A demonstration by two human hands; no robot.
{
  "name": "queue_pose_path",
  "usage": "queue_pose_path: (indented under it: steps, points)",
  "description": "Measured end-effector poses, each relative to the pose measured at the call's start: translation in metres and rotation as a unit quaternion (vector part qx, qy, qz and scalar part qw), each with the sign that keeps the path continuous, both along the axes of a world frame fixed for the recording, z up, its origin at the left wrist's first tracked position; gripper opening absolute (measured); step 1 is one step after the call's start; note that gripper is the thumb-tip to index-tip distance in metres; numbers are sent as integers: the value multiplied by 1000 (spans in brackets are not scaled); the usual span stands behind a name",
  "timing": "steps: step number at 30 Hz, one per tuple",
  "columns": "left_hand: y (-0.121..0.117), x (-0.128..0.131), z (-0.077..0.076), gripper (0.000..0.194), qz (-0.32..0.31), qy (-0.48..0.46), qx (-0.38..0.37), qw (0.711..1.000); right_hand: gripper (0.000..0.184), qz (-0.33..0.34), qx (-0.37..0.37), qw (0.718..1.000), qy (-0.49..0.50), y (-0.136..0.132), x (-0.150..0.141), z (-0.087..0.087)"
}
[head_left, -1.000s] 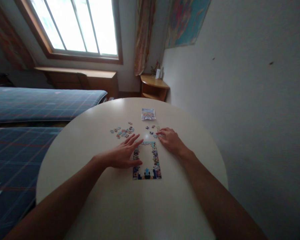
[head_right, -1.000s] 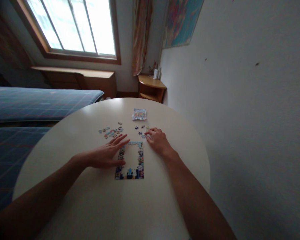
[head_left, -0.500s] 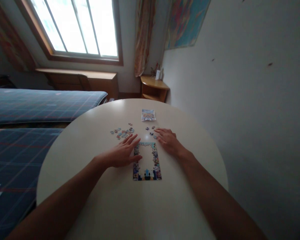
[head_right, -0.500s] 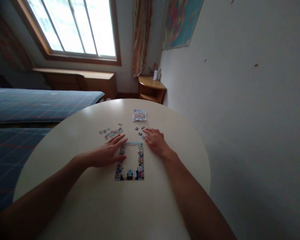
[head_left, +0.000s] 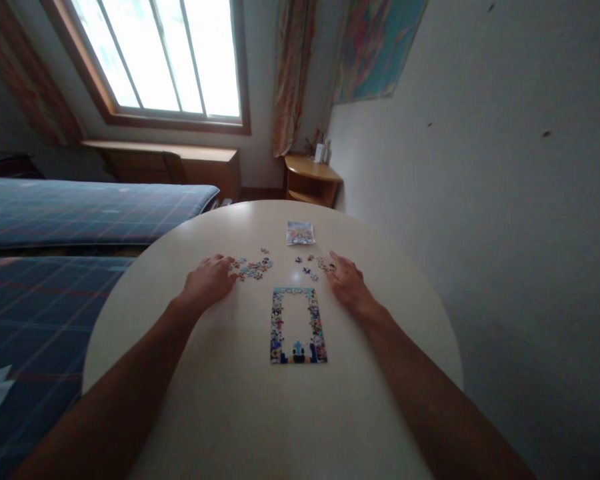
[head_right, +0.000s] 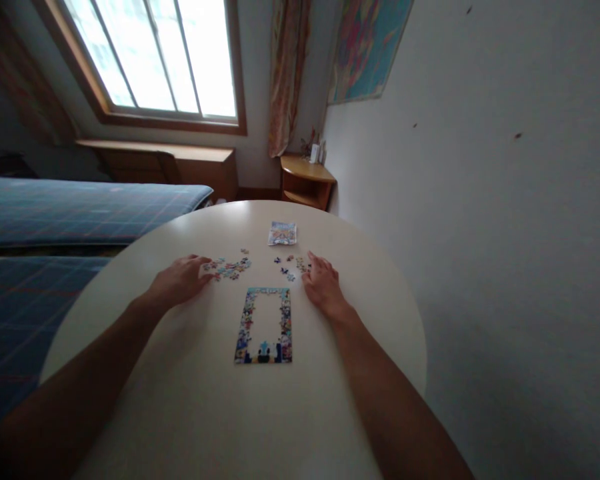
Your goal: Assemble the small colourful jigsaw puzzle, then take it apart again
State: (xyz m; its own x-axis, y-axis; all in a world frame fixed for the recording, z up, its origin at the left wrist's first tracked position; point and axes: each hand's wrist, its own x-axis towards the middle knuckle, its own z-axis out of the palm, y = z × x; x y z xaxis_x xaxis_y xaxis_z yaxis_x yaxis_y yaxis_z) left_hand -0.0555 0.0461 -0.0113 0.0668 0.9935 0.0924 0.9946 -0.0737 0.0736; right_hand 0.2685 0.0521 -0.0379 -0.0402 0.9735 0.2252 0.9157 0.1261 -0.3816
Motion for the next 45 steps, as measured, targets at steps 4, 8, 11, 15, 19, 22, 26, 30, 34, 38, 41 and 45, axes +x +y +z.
queue_pose_path:
  steps: [4, 8, 11, 15, 19, 22, 26, 30, 34, 38, 41, 45]
  points:
    - [8, -10, -4, 38, 37, -11, 3, 999, 58, -44, 1, 999, 33, 8, 15, -4]
    - [12, -12, -8, 36, 37, -24, 11, 999, 53, 3, -4, 999, 42, 10, 19, -6]
    - [15, -9, -10, 34, 30, -38, 14, 999, 54, 67, -5, 996, 55, 7, 15, -5]
    - [17, -4, -9, 34, 22, -58, 16, 998, 57, 145, 3, 984, 102, 4, 9, -4]
    - [17, -5, -9, 33, 26, -77, 14, 997, 57, 139, 9, 980, 140, 5, 7, -5]
    - [16, -7, -8, 33, 39, -91, 12, 995, 52, 122, 21, 982, 140, 7, 8, -7]
    - [16, -10, -8, 34, 46, -106, 7, 993, 47, 109, 29, 986, 126, 8, 10, -8]
    - [18, -12, -10, 34, 51, -112, 6, 992, 45, 84, 34, 990, 105, 8, 11, -6]
    - [19, -14, -10, 34, 57, -110, 4, 992, 44, 64, 36, 992, 99, 8, 13, -5]
    - [17, -13, -7, 34, 62, -107, 2, 992, 37, 47, 36, 994, 92, 8, 15, -5]
    - [14, -10, -6, 33, 58, -105, 3, 993, 31, 44, 31, 995, 87, 7, 16, -3]
    - [11, -6, -4, 33, 52, -104, 4, 993, 29, 33, 26, 995, 87, 5, 17, -2]
